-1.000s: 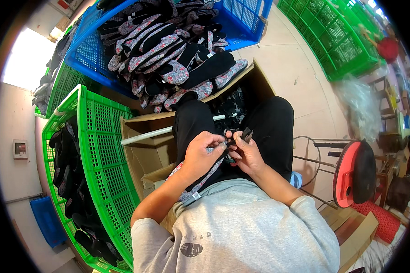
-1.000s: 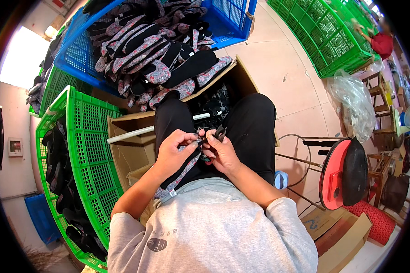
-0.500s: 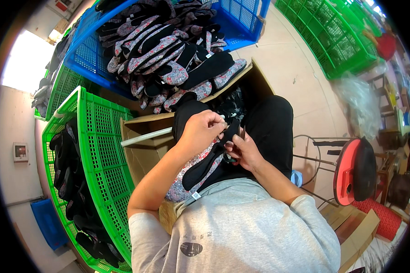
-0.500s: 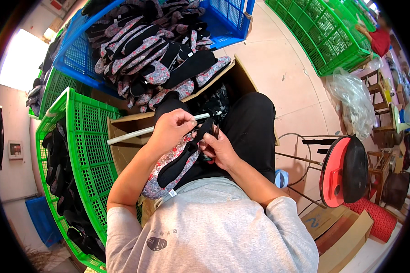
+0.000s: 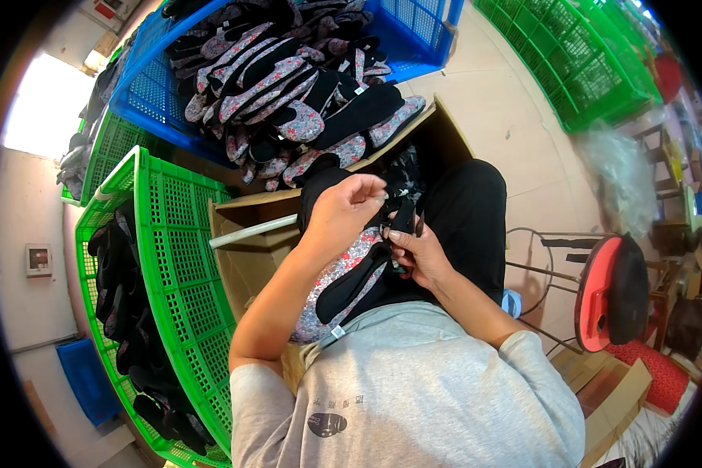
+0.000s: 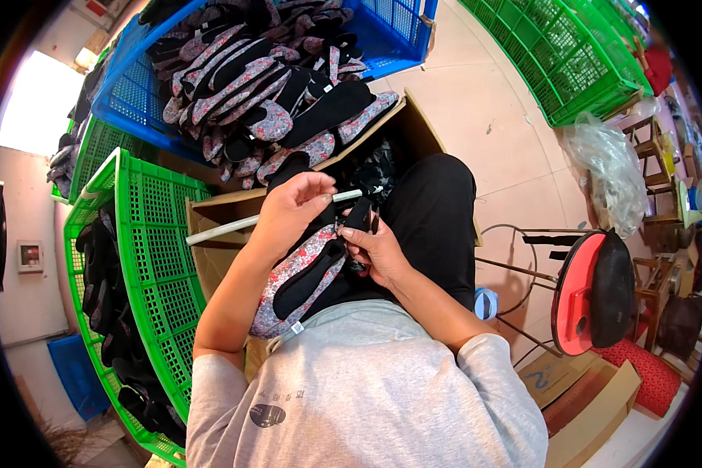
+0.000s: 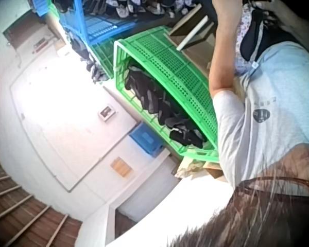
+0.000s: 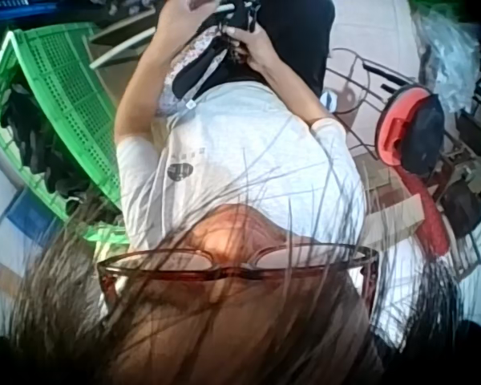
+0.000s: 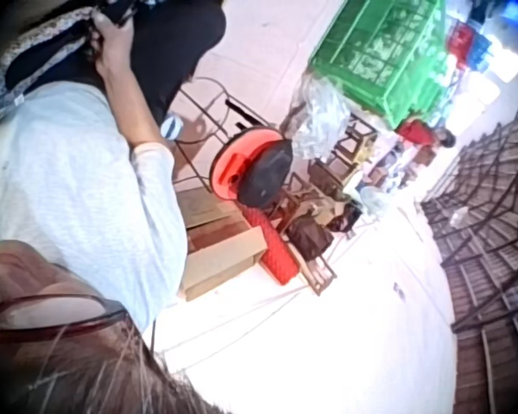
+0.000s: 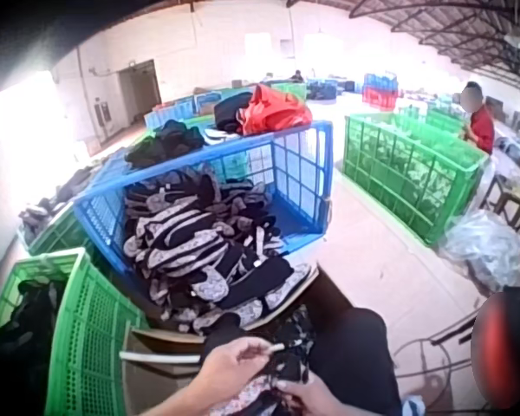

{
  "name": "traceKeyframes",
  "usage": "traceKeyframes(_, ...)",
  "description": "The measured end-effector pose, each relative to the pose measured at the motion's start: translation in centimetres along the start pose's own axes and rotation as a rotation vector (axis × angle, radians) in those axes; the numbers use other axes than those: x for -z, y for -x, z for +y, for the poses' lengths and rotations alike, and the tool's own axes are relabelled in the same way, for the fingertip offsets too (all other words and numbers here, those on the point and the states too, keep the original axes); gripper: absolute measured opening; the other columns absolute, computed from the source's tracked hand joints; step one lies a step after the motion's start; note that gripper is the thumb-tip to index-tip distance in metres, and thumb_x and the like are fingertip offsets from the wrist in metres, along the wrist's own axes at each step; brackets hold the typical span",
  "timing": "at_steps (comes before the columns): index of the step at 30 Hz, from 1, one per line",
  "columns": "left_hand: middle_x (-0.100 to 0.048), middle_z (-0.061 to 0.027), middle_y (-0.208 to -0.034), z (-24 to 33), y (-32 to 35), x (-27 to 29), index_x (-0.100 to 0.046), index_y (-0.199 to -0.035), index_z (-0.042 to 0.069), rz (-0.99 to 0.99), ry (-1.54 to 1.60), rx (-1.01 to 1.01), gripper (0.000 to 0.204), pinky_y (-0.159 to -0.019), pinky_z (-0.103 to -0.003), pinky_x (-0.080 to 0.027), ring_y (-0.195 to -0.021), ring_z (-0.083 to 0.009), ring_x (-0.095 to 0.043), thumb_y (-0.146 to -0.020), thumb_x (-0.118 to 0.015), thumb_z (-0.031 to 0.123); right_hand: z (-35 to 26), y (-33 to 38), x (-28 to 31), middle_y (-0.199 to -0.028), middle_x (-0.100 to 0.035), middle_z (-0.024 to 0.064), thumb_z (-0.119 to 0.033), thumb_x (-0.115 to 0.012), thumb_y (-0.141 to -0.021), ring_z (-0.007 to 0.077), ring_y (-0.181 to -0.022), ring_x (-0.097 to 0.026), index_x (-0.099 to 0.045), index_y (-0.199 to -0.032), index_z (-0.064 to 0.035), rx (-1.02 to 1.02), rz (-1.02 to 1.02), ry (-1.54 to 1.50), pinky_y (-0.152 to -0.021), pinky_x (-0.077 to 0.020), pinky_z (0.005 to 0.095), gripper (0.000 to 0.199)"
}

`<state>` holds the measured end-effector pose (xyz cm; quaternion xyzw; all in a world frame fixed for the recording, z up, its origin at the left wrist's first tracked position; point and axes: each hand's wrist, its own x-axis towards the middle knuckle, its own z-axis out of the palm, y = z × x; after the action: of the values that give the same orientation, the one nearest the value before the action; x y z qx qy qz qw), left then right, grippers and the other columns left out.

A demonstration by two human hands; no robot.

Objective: The person sits on the floor and uses a needle and thread to sew the edges of black slippers with floral patterns. They pick up slippers from a blue basket, stitch the seams, and place the finished items into a green basket.

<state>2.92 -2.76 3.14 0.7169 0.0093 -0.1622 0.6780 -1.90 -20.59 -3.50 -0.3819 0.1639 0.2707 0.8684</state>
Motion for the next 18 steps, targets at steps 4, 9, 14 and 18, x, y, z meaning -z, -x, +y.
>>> traceKeyframes(4,-0.067,-0.0005,-0.093,-0.7,1.4,1.1,-0.065,-0.102,-0.001,0.016,-0.108,0.005,0.010,-0.077,-0.022,-0.050,-0.083,-0.0070,-0.061,-0.092,-0.064,0.000,0.2,-0.4,0.1,-0.086,-0.063,0.0029,-0.004,-0.073,-0.087,0.0066,-0.060,-0.050,-0.051,-0.120,-0.0092,-0.003,-0.011,-0.026,-0.045,-0.0339,0.0184,0.039)
traceKeyframes(9,-0.062,-0.0047,-0.084,0.1,4.7,1.6,-0.065,-0.093,0.002,-0.075,-0.451,-0.094,0.019,-0.072,-0.026,-0.050,-0.077,-0.0129,-0.062,-0.078,-0.075,0.004,0.3,-0.3,0.5,-0.088,-0.063,0.0035,-0.006,-0.073,-0.087,0.0067,-0.060,-0.050,-0.051,-0.120,-0.0080,0.020,-0.024,-0.055,-0.046,-0.0346,0.0184,0.039)
traceKeyframes(14,-0.061,-0.0103,-0.098,0.7,7.5,-0.5,-0.062,-0.092,0.004,0.038,-0.938,-0.479,0.030,-0.079,-0.040,-0.049,-0.093,-0.0301,-0.059,-0.068,-0.079,0.010,-0.7,-0.3,0.4,-0.087,-0.062,0.0036,-0.009,-0.071,-0.089,0.0069,-0.057,-0.049,-0.053,-0.120,-0.0071,0.013,-0.012,0.058,-0.045,-0.0350,0.0189,0.035)
traceKeyframes(18,-0.064,-0.0079,-0.094,-1.4,8.0,-1.1,-0.063,-0.090,0.005,0.134,-1.023,-0.629,0.028,-0.076,-0.037,-0.049,-0.089,-0.0270,-0.062,-0.068,-0.080,0.009,-1.7,-0.9,2.5,-0.088,-0.062,0.0049,-0.007,-0.065,-0.092,0.0062,-0.054,-0.044,-0.056,-0.124,-0.0044,-0.003,0.066,0.174,-0.046,-0.0350,0.0193,0.034)
